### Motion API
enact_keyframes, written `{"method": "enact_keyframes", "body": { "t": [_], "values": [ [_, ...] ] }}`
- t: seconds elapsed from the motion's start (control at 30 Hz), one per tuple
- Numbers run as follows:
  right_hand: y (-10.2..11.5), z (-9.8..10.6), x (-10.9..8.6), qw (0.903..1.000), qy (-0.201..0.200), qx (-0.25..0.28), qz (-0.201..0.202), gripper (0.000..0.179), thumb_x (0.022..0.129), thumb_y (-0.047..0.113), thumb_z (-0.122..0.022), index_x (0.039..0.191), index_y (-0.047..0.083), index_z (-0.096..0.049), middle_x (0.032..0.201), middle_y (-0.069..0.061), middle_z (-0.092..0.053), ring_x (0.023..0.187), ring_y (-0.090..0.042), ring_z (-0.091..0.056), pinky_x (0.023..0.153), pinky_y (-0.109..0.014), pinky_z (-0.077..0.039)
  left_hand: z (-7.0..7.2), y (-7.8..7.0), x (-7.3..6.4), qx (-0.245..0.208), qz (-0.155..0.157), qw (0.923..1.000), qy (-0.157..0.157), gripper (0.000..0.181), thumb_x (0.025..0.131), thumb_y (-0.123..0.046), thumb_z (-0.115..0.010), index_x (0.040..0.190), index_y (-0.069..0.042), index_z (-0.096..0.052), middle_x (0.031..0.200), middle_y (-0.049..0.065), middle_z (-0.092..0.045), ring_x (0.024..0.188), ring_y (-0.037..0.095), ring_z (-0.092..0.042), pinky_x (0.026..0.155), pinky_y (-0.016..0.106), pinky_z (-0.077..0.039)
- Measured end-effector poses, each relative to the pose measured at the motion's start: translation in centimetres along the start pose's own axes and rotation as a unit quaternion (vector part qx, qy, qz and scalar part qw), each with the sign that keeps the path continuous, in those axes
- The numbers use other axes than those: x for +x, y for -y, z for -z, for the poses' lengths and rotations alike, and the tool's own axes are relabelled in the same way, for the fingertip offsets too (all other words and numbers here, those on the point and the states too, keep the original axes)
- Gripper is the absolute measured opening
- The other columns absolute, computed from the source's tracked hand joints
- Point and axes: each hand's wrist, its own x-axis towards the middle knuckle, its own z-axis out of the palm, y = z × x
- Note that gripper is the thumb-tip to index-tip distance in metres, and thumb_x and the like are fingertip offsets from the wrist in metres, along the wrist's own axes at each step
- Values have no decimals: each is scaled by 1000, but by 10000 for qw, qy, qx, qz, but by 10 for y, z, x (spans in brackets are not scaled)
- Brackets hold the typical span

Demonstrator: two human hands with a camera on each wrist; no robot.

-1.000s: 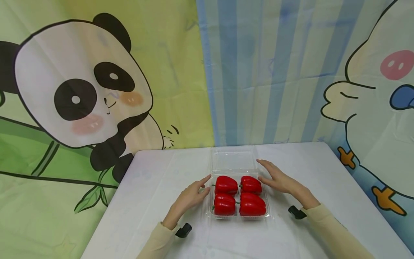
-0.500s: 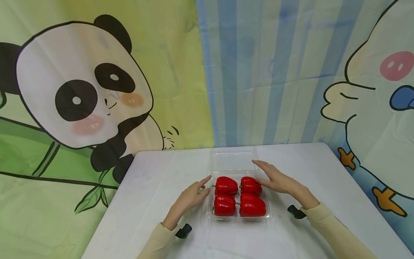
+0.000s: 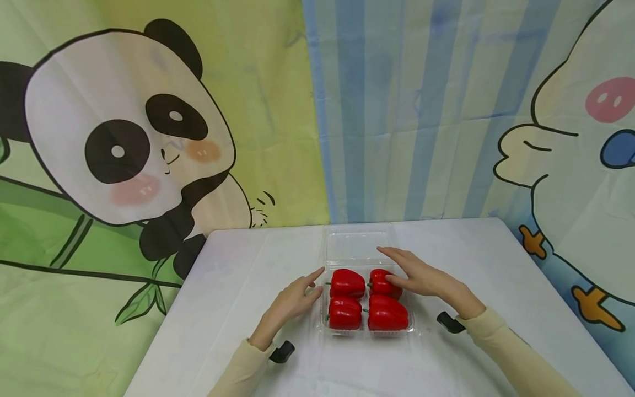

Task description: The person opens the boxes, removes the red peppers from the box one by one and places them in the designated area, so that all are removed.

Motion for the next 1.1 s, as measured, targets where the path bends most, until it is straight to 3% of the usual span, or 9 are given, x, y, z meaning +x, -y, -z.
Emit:
{"method": "enact_keyframes", "body": {
  "t": [0.67,1.1],
  "values": [
    [24,-3,11,9985,379,-247,310,79,91,27,-72,158,19,-30,157,-16,-38,141,-40,-38,99,-59,-50,-1,1,2,24,119,9999,51,56,100,-38,-55,154,-32,-41,128,13,-65,109,29,-63,83,50,-54],
    [38,-5,20,9943,580,-596,670,80,90,24,-74,158,21,-31,158,-16,-38,141,-40,-38,101,-64,-45,-1,2,2,12,67,10000,46,56,101,-39,-55,154,-32,-41,129,13,-65,112,30,-63,86,53,-53]
  ]
}}
